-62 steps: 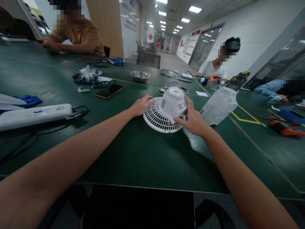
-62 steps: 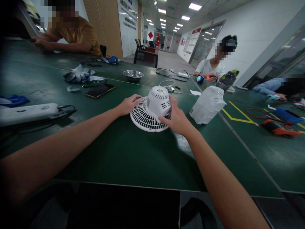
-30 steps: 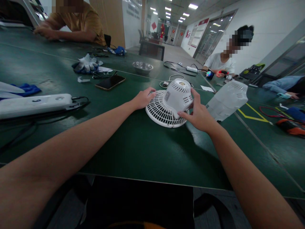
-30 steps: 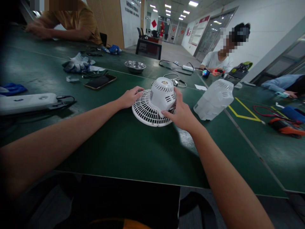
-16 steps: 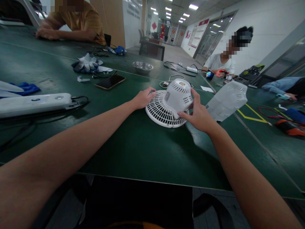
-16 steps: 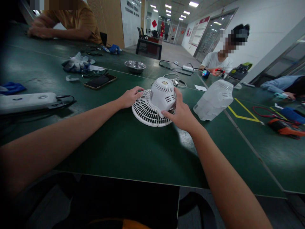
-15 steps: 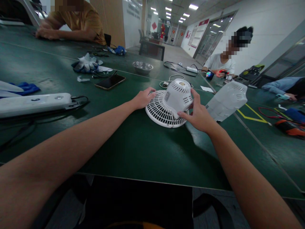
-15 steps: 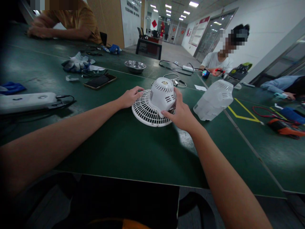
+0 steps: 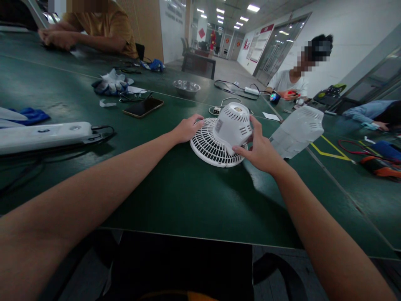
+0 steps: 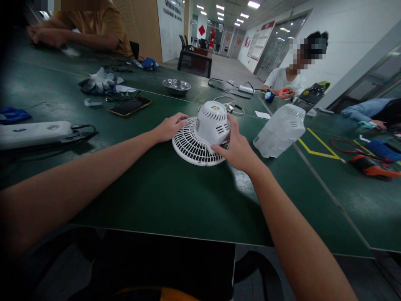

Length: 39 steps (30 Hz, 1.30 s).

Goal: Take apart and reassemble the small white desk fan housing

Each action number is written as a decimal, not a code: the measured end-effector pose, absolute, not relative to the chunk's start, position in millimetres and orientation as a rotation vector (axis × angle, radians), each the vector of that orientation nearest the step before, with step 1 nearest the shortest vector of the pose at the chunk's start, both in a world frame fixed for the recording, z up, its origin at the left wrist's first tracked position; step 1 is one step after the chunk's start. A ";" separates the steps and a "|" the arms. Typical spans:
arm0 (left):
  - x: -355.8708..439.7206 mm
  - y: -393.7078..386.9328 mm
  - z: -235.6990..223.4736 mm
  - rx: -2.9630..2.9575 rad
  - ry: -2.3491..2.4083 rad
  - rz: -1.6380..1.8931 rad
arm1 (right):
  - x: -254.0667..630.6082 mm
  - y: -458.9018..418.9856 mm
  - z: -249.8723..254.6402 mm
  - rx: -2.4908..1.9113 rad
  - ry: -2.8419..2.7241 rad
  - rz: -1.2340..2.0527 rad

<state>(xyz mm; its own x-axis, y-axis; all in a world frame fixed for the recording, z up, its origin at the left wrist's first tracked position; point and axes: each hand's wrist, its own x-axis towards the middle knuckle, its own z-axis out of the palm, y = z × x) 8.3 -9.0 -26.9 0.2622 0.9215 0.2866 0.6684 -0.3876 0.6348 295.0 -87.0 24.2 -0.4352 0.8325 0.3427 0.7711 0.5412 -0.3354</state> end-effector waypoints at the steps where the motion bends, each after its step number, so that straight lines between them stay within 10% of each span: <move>1: 8.3 -9.0 -26.9 2.153 1.442 0.891 | 295.0 -86.8 24.3 -1.296 -2.314 0.179; 39: 7.0 -7.8 -27.2 2.126 1.423 0.876 | 293.4 -89.1 26.2 -1.330 -2.305 0.197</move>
